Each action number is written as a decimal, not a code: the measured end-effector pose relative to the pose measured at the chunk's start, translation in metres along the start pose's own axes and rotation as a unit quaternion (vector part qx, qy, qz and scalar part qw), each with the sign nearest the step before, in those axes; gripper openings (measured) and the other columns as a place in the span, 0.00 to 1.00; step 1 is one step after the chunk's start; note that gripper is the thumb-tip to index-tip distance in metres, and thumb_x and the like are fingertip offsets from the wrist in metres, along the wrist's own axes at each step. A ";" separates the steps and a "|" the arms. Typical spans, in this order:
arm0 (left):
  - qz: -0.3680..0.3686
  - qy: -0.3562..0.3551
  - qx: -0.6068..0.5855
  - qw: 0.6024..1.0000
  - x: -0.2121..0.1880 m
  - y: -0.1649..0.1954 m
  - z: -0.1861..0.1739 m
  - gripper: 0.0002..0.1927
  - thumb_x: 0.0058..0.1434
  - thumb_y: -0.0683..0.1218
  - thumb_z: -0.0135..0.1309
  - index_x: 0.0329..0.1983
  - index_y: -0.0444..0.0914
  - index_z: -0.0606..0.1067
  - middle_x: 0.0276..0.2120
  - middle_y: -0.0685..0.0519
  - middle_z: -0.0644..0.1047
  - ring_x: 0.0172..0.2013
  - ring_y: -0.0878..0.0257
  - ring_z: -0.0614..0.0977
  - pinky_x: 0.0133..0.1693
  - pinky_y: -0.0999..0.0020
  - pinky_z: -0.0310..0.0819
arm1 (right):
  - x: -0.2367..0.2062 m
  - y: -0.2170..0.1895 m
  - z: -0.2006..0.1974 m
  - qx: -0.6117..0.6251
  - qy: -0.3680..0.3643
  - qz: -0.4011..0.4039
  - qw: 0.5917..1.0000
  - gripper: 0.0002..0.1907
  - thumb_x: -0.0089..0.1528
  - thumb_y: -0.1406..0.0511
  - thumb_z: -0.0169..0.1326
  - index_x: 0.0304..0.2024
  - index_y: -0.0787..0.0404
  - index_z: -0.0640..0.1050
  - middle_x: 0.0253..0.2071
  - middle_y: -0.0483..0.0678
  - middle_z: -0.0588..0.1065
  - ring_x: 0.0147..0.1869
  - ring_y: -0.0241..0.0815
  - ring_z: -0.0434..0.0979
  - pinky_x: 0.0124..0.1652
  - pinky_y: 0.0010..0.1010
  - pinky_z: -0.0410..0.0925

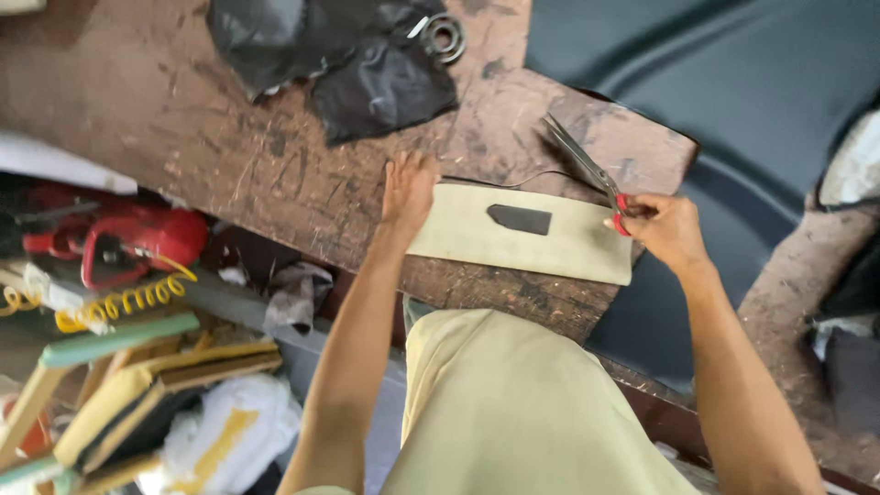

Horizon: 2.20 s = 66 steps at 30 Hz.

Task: The person uses red-handled shears to cut a rectangular piece of light-colored fabric on a wooden workbench. They then place a black leather template on a larger black sheet and trace its outline with a white marker.

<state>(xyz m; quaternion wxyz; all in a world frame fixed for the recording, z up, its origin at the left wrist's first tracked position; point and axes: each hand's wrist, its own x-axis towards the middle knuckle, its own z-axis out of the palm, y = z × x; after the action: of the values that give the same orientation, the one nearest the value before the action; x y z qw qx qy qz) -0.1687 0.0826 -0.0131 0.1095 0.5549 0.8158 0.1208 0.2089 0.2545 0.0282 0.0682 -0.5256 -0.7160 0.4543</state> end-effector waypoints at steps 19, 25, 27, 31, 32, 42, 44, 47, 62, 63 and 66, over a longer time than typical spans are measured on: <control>-0.041 -0.036 0.057 0.997 -0.060 -0.049 -0.032 0.10 0.67 0.45 0.52 0.50 0.40 0.76 0.55 0.44 0.72 0.55 0.48 0.73 0.56 0.51 0.69 | -0.137 0.116 -0.006 0.106 0.251 0.113 0.955 0.25 0.57 0.65 0.72 0.53 0.72 0.81 0.43 0.54 0.82 0.45 0.37 0.81 0.47 0.27 0.73; -0.087 -0.301 0.135 0.940 -0.138 -0.112 -0.059 0.12 0.70 0.45 0.50 0.54 0.42 0.78 0.57 0.46 0.76 0.61 0.49 0.75 0.61 0.52 0.72 | -0.154 0.127 -0.016 0.133 0.246 0.060 0.958 0.23 0.58 0.65 0.70 0.51 0.74 0.81 0.42 0.54 0.82 0.47 0.37 0.82 0.50 0.26 0.74; -0.184 -0.414 0.240 0.859 -0.136 -0.128 -0.079 0.13 0.70 0.45 0.49 0.55 0.42 0.79 0.59 0.46 0.77 0.63 0.49 0.76 0.62 0.51 0.73 | -0.154 0.124 -0.016 0.079 0.278 0.090 0.953 0.23 0.59 0.65 0.72 0.50 0.74 0.82 0.43 0.55 0.82 0.45 0.39 0.82 0.48 0.28 0.73; -0.179 -0.243 0.321 0.898 -0.086 -0.132 -0.102 0.16 0.70 0.47 0.49 0.57 0.42 0.81 0.61 0.47 0.79 0.66 0.49 0.77 0.62 0.49 0.74 | -0.145 0.110 -0.014 0.094 0.312 0.084 0.942 0.21 0.60 0.65 0.73 0.47 0.74 0.80 0.42 0.54 0.81 0.42 0.38 0.80 0.43 0.28 0.74; -0.153 -0.180 0.319 0.918 -0.075 -0.129 -0.107 0.22 0.67 0.46 0.51 0.64 0.41 0.74 0.62 0.44 0.75 0.65 0.46 0.74 0.61 0.47 0.71 | -0.143 0.106 -0.013 0.093 0.325 0.106 0.935 0.22 0.59 0.65 0.73 0.47 0.73 0.78 0.41 0.53 0.80 0.40 0.38 0.80 0.40 0.30 0.73; -0.181 -0.206 0.158 0.949 -0.015 -0.165 -0.135 0.46 0.56 0.43 0.55 0.77 0.44 0.49 0.75 0.45 0.44 0.72 0.42 0.51 0.67 0.45 0.52 | -0.142 0.120 0.000 -0.085 0.335 0.161 0.924 0.15 0.56 0.64 0.74 0.38 0.64 0.82 0.35 0.52 0.81 0.38 0.44 0.82 0.42 0.36 0.73; -0.141 -0.189 0.181 0.955 -0.034 -0.184 -0.131 0.45 0.56 0.45 0.54 0.77 0.42 0.50 0.76 0.45 0.46 0.73 0.46 0.52 0.67 0.46 0.52 | -0.140 0.116 0.000 -0.112 0.314 0.205 0.920 0.16 0.54 0.63 0.76 0.39 0.62 0.84 0.35 0.52 0.82 0.37 0.45 0.82 0.40 0.37 0.72; -0.117 -0.333 0.325 0.877 -0.087 -0.213 -0.124 0.25 0.71 0.46 0.43 0.71 0.40 0.70 0.72 0.42 0.69 0.72 0.49 0.70 0.71 0.56 0.64 | -0.138 0.111 -0.008 -0.120 0.289 0.248 0.917 0.18 0.51 0.64 0.75 0.40 0.60 0.84 0.35 0.52 0.82 0.36 0.46 0.82 0.39 0.40 0.72; 0.155 -0.070 -0.117 0.978 0.006 0.040 -0.022 0.19 0.49 0.44 0.58 0.43 0.32 0.77 0.45 0.34 0.77 0.50 0.37 0.76 0.50 0.42 0.67 | -0.032 -0.110 0.151 -0.288 0.070 -0.071 0.953 0.28 0.50 0.58 0.67 0.54 0.49 0.78 0.57 0.50 0.73 0.61 0.57 0.71 0.53 0.51 0.68; 0.202 -0.038 -0.133 0.970 0.012 0.044 -0.025 0.29 0.37 0.46 0.63 0.45 0.30 0.77 0.46 0.32 0.76 0.51 0.32 0.74 0.46 0.37 0.65 | -0.030 -0.110 0.147 -0.292 0.054 -0.046 0.954 0.27 0.51 0.57 0.67 0.53 0.48 0.79 0.57 0.48 0.73 0.61 0.55 0.71 0.53 0.51 0.68; 0.120 -0.154 -0.098 0.976 0.018 0.047 -0.027 0.23 0.41 0.43 0.63 0.44 0.35 0.79 0.49 0.31 0.74 0.53 0.34 0.73 0.50 0.38 0.67 | -0.021 -0.106 0.139 -0.288 0.049 -0.072 0.954 0.26 0.48 0.55 0.69 0.49 0.49 0.80 0.54 0.49 0.75 0.59 0.54 0.73 0.54 0.46 0.70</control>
<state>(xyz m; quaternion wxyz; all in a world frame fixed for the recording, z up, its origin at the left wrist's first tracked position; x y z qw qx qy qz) -0.1420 0.1140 0.0263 0.2726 0.6469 0.7011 0.1251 0.0648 0.1531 0.0327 -0.0184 -0.4915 -0.8483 0.1964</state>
